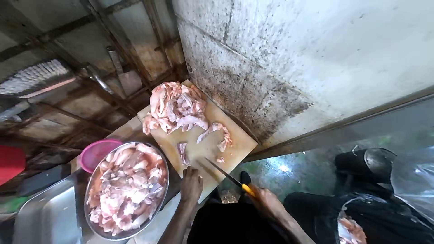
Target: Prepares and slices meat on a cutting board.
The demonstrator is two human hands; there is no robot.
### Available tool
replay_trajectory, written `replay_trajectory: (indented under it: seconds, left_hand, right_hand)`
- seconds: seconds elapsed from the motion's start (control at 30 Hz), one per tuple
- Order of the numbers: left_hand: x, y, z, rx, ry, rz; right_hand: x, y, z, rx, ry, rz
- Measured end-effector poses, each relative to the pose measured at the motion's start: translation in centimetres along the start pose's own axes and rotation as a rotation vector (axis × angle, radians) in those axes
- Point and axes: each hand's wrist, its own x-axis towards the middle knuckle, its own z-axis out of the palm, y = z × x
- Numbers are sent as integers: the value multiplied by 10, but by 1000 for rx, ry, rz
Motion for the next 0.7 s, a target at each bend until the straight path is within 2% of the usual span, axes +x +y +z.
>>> replay_trajectory:
  seconds: [0.13, 0.23, 0.33, 0.43, 0.6, 0.7]
  left_hand:
    - [-8, -17, 12, -68, 36, 37]
    - [-6, -12, 6, -64, -47, -6]
    - [-4, -4, -5, -113, -120, -102]
    - [1, -9, -15, -307, -10, -188]
    - [22, -28, -26, -471, 342, -247]
    - [41, -26, -42, -363, 319, -289]
  right_hand:
    - [33, 3, -18, -108, 41, 77]
    - [53, -11, -43, -105, 153, 96]
    - [57, -24, -53, -33, 279, 39]
    - [44, -26, -45, 46, 380, -69]
    - [18, -8, -5, 117, 395, -114]
    - [6, 0, 15, 137, 371, -92]
